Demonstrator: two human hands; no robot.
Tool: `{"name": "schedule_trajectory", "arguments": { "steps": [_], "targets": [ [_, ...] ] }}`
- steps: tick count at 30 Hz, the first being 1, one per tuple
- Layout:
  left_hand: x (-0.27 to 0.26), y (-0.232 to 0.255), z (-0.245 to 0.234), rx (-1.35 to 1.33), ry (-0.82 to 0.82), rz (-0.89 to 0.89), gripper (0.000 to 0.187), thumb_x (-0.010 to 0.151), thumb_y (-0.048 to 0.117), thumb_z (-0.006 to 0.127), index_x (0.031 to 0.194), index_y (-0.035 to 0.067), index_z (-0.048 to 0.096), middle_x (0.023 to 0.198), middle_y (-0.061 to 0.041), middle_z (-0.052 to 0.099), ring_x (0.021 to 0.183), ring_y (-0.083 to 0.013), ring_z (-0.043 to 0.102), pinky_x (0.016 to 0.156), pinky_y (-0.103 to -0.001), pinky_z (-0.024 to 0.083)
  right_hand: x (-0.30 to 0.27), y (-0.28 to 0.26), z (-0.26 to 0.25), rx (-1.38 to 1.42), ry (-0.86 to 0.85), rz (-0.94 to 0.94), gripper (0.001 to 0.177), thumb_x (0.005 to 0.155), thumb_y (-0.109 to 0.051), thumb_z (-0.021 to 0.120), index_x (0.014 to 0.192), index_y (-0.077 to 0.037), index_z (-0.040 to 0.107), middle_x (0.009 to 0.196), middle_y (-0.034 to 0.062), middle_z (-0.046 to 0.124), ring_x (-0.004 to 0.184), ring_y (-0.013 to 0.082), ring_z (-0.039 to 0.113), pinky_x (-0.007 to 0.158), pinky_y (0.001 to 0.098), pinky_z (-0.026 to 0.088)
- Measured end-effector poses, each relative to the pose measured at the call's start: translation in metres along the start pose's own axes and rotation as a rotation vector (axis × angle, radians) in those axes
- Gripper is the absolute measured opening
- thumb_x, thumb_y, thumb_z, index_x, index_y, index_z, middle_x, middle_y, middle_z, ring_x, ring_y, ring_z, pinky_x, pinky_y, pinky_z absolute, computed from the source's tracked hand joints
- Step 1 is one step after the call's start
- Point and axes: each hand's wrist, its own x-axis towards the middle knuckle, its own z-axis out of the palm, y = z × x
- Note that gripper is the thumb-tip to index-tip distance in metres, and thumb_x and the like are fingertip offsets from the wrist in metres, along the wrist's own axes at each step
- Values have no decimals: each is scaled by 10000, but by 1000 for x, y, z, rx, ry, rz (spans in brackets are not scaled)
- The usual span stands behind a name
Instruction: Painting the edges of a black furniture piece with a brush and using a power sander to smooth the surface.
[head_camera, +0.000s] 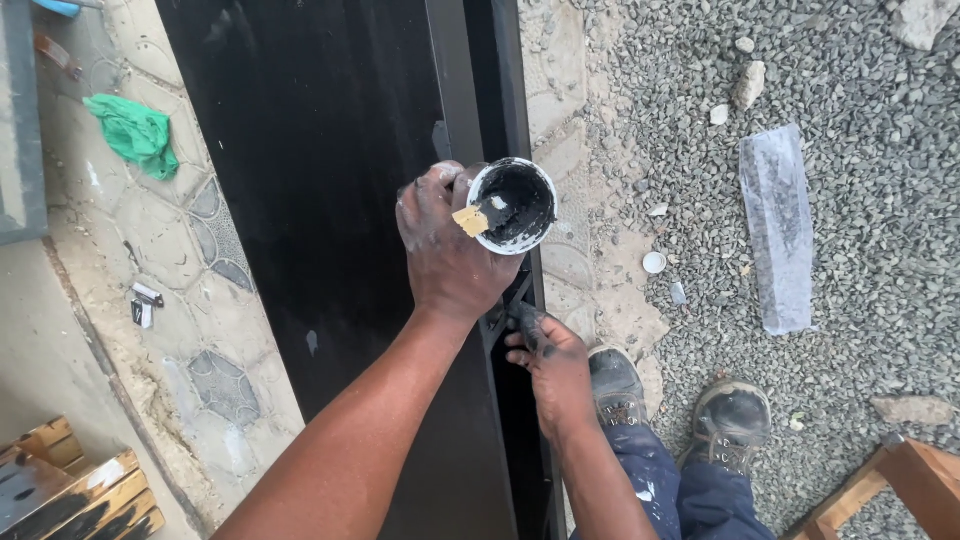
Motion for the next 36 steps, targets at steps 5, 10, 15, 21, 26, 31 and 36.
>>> {"name": "schedule_trajectory", "arguments": {
  "steps": [5, 10, 15, 21, 26, 31, 36],
  "targets": [
    [1, 0, -3, 12, 8, 15, 552, 864, 525, 731, 1142, 82, 555, 1066, -50, 417, 1062, -288, 563, 970, -499, 448, 5, 13, 4, -268, 36, -42, 251, 1026, -108, 560, 877, -24, 743, 892, 113, 713, 712, 181, 723, 675, 266, 546],
    [-1, -2, -1, 18, 31, 30, 564, 865, 550, 722, 1154, 93, 562, 1084, -61, 424, 1000, -281, 571, 946, -494, 477, -15, -4, 13, -415, 38, -118, 241, 996, -102, 567, 883, 8, 749, 917, 134, 671, 847, 227, 742, 751, 334, 563],
    [-4, 0, 2, 215, -74, -57, 650, 822, 560, 746, 1225, 78, 581, 1224, -159, 530, 1085, -375, 551, 947, -531, 475, -45, -27, 22, -348, 0, 42, 302, 1070, -116, 495, 847, -52, 688, 875, 34, 613, 471, 104, 365, 416, 254, 274],
    [-7, -3, 4, 195, -104, -83, 743, 814, 637, 751, 1228, 43, 580, 1233, -155, 509, 1126, -375, 525, 999, -542, 447, -62, -27, 18, -314, -54, -36, 287, 1022, 5, 523, 788, 26, 688, 990, 27, 570, 831, 156, 600, 707, 258, 517],
    [-3, 0, 3, 201, -59, -56, 704, 833, 634, 739, 1207, 60, 575, 1199, -133, 512, 1064, -359, 540, 951, -524, 466, -66, -25, -3, -394, -93, -42, 217, 986, -125, 622, 890, -32, 793, 1097, 13, 726, 977, 139, 655, 893, 277, 544],
    [-2, 3, 0, 175, -26, -50, 666, 831, 597, 774, 1176, 54, 600, 1167, -123, 530, 1026, -354, 552, 926, -513, 467, -31, -9, -16, -123, 35, 36, 101, 957, -53, 700, 982, 17, 769, 916, 146, 761, 818, 204, 694, 731, 280, 560],
    [2, 4, -2, 28, 59, 24, 535, 855, 435, 767, 1116, 22, 548, 1090, -107, 460, 996, -380, 567, 881, -508, 452, -6, -9, -19, -259, 65, -85, 145, 964, -112, 719, 1018, 13, 768, 752, 153, 762, 599, 172, 685, 624, 253, 469]
  ]
}}
